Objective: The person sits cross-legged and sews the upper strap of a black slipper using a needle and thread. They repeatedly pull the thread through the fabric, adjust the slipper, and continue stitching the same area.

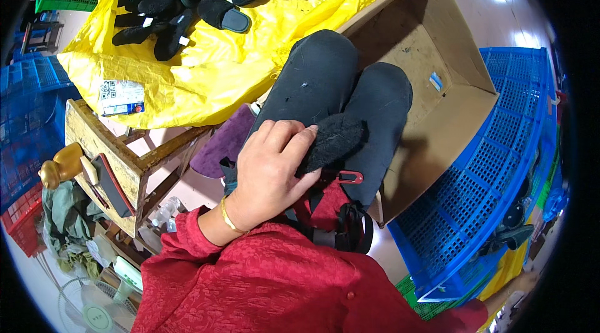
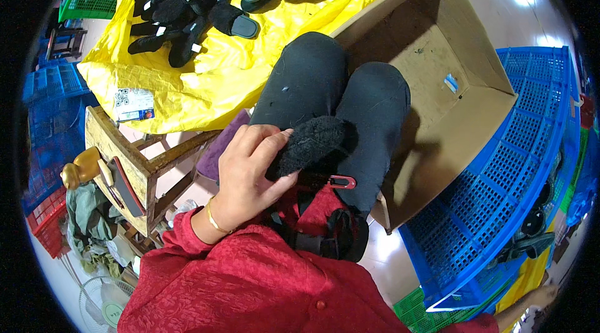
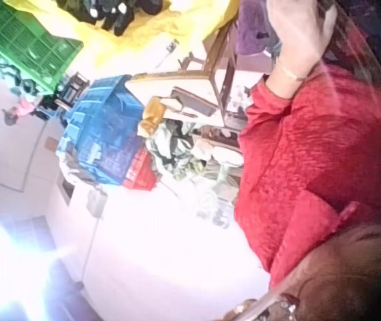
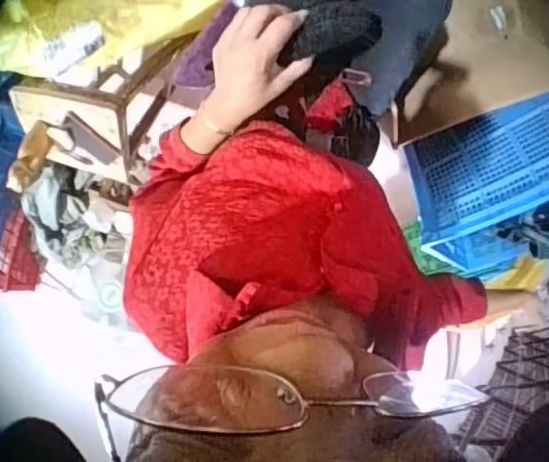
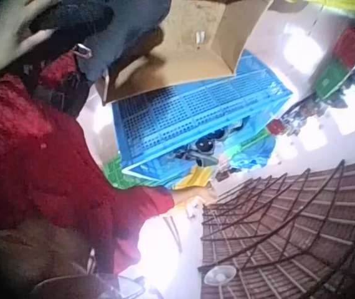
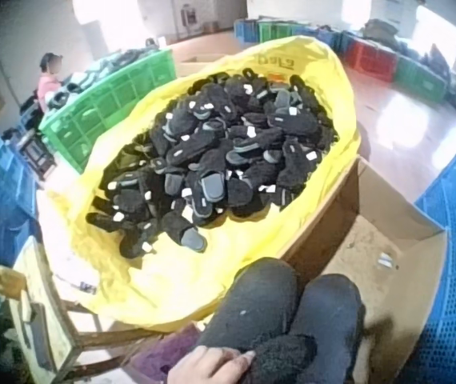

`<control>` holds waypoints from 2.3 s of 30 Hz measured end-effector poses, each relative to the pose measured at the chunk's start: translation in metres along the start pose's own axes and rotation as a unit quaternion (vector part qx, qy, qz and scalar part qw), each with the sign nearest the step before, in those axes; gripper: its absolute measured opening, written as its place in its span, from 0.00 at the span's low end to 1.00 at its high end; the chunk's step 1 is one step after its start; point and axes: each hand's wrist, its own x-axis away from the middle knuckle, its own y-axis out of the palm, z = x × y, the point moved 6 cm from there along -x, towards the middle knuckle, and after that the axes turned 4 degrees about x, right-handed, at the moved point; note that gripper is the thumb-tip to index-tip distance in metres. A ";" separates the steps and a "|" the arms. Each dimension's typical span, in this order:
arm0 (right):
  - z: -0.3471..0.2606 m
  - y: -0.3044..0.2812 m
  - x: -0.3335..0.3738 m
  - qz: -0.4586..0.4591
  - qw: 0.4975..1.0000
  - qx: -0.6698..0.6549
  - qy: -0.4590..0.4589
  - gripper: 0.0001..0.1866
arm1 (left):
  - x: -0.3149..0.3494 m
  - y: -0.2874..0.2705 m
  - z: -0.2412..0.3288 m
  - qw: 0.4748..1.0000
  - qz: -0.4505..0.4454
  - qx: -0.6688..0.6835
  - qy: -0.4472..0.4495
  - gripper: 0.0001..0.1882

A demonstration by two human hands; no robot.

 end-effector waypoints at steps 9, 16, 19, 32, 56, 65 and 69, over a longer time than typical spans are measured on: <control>-0.250 0.191 0.448 -0.663 0.724 -0.149 0.121 0.04 | 0.005 0.005 0.007 1.000 -0.006 -0.021 0.020 0.31; -0.308 0.206 0.499 -0.748 0.635 -0.181 -0.068 0.05 | 0.007 0.003 0.006 1.000 0.004 -0.011 0.021 0.31; -0.310 0.210 0.498 -0.727 0.657 -0.173 -0.099 0.04 | 0.007 0.002 0.006 1.000 0.009 -0.010 0.022 0.31; -0.318 0.210 0.491 -0.703 0.664 -0.179 -0.180 0.05 | 0.007 0.002 0.006 1.000 0.011 -0.006 0.024 0.31; -0.333 0.203 0.494 -0.657 0.669 -0.161 -0.306 0.03 | 0.008 0.006 0.011 0.998 0.013 -0.029 0.052 0.30; -0.334 0.199 0.489 -0.661 0.651 -0.155 -0.339 0.05 | 0.007 0.006 0.012 0.999 0.019 -0.030 0.040 0.30; -0.332 0.202 0.490 -0.675 0.650 -0.160 -0.311 0.06 | 0.008 0.007 0.011 0.998 0.021 -0.033 0.045 0.30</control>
